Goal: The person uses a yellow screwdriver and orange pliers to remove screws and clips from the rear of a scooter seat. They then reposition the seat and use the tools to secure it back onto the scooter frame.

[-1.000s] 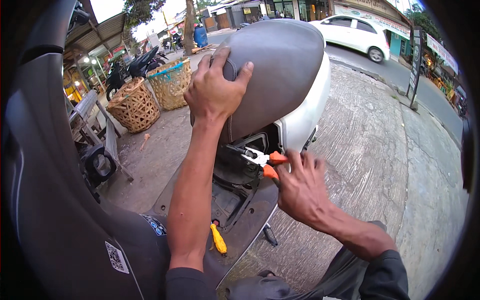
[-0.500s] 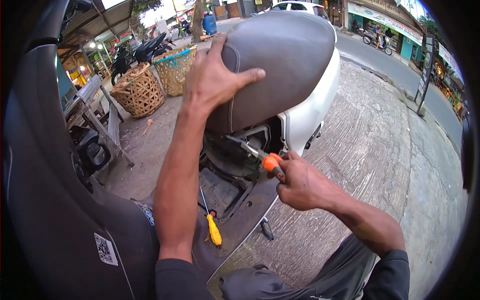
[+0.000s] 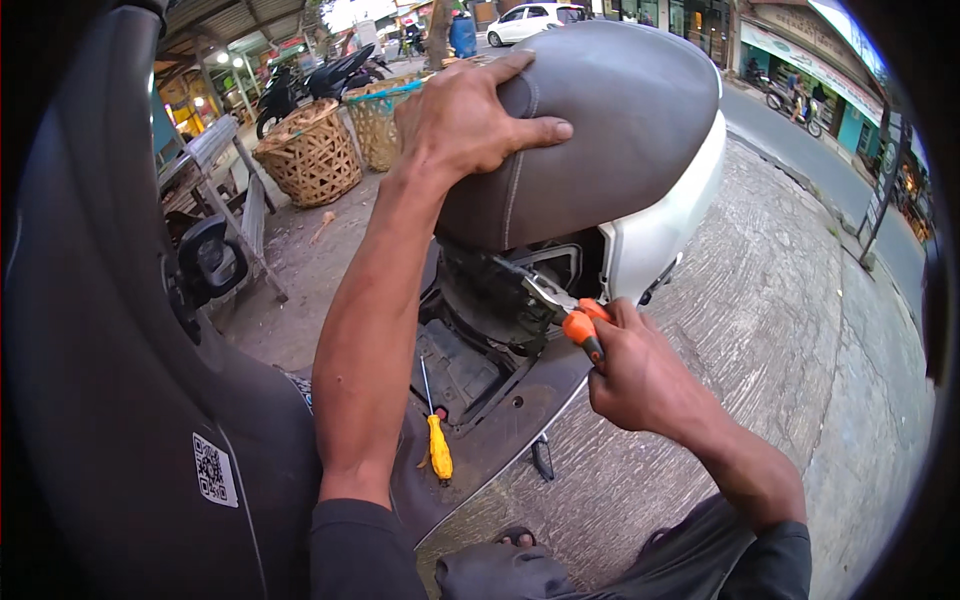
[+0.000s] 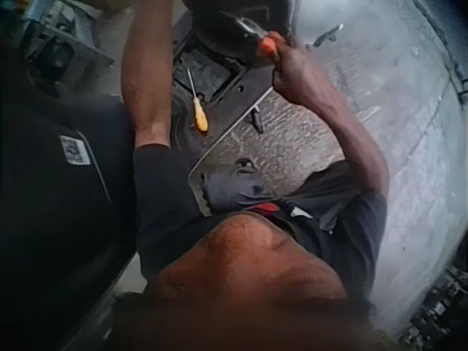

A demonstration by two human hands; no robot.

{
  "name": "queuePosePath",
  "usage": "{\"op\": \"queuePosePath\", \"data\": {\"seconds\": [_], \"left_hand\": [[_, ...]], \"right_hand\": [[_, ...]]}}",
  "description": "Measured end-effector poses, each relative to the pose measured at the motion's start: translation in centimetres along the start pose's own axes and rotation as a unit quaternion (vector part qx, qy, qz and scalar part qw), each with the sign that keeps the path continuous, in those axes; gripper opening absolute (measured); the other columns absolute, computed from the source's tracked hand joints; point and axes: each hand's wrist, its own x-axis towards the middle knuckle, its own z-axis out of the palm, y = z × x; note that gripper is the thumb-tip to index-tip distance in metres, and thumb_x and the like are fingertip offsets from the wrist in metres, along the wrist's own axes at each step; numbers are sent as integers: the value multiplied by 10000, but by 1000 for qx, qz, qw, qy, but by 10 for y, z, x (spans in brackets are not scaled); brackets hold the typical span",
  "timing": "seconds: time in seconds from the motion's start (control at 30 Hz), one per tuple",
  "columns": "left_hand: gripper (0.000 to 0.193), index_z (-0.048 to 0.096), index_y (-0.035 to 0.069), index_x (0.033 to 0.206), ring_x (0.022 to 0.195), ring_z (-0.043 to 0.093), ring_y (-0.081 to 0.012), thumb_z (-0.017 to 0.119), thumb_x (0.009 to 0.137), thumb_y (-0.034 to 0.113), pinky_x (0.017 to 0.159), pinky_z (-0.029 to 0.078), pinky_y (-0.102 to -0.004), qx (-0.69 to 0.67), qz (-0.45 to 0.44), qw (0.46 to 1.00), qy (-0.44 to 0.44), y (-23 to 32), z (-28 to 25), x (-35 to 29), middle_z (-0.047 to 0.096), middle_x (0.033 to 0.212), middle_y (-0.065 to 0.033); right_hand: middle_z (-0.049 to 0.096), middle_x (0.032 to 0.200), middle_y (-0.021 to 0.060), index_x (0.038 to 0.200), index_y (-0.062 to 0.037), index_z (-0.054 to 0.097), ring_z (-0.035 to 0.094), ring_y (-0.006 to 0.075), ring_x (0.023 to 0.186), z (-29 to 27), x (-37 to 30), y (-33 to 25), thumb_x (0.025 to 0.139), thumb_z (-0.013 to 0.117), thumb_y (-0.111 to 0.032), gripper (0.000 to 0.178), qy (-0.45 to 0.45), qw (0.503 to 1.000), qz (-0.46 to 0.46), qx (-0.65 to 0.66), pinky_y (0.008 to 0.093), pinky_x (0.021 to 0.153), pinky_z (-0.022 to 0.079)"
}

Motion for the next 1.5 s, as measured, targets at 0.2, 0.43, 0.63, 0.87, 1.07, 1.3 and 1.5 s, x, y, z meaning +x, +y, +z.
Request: {"op": "queuePosePath", "data": {"seconds": [0.2, 0.43, 0.63, 0.87, 1.07, 1.3, 1.5], "left_hand": [[949, 672, 278, 1415, 760, 749, -226, 822, 629, 788, 734, 568, -405, 0, -3, 1000, -6, 4, -1, -4, 739, 725, -84], [913, 689, 295, 1392, 696, 729, -199, 817, 633, 787, 698, 566, -393, 18, 31, 998, 51, 4, 1, -3, 714, 655, -62], [867, 699, 267, 1381, 574, 687, -166, 854, 657, 716, 633, 558, -357, 8, 10, 1000, 10, 2, -1, 1, 660, 556, -62], [898, 661, 197, 1417, 816, 765, -231, 877, 681, 664, 812, 597, -339, -41, -74, 990, -114, 15, -24, 5, 802, 913, -120], [948, 625, 83, 1443, 717, 725, -195, 890, 711, 625, 774, 581, -314, -111, -134, 963, -206, 31, -50, 8, 754, 799, -113], [893, 698, 330, 1368, 963, 764, -342, 799, 620, 808, 854, 593, -453, 26, -50, 998, -32, 8, -14, -6, 793, 1022, -131], [919, 648, 312, 1428, 1131, 717, -353, 754, 675, 828, 950, 570, -467, 42, -12, 998, 35, 8, 4, -18, 744, 1236, -140]], "right_hand": [[527, 1149, 220, 1026, 39, 671, 569, 374, 1005, 13, -9, -12, 812, 672, -105, 258, 168, 928, -63, -326, 544, 814, 475], [529, 1192, 273, 1084, 65, 665, 579, 438, 1025, -5, -2, -6, 789, 683, -64, 323, 36, 990, -32, -132, 605, 857, 503], [543, 1202, 283, 1060, 65, 660, 600, 462, 1022, -25, 1, -13, 804, 679, -95, 303, -18, 989, -12, -145, 587, 881, 509], [539, 1174, 263, 1064, 74, 649, 597, 456, 1038, -13, 3, -1, 831, 656, -116, 301, 43, 980, -45, -191, 560, 923, 494], [519, 1210, 269, 1159, 91, 635, 573, 455, 1063, -5, 4, 5, 811, 653, -51, 376, 9, 996, -14, -82, 584, 903, 494], [533, 1203, 290, 1191, 110, 630, 606, 447, 1019, -21, 7, 3, 816, 621, -30, 400, -52, 997, -28, -47, 551, 953, 513], [556, 1211, 307, 1105, 105, 671, 597, 474, 1052, -29, 2, -2, 840, 623, -71, 321, -70, 997, 14, 26, 578, 971, 491]]}}
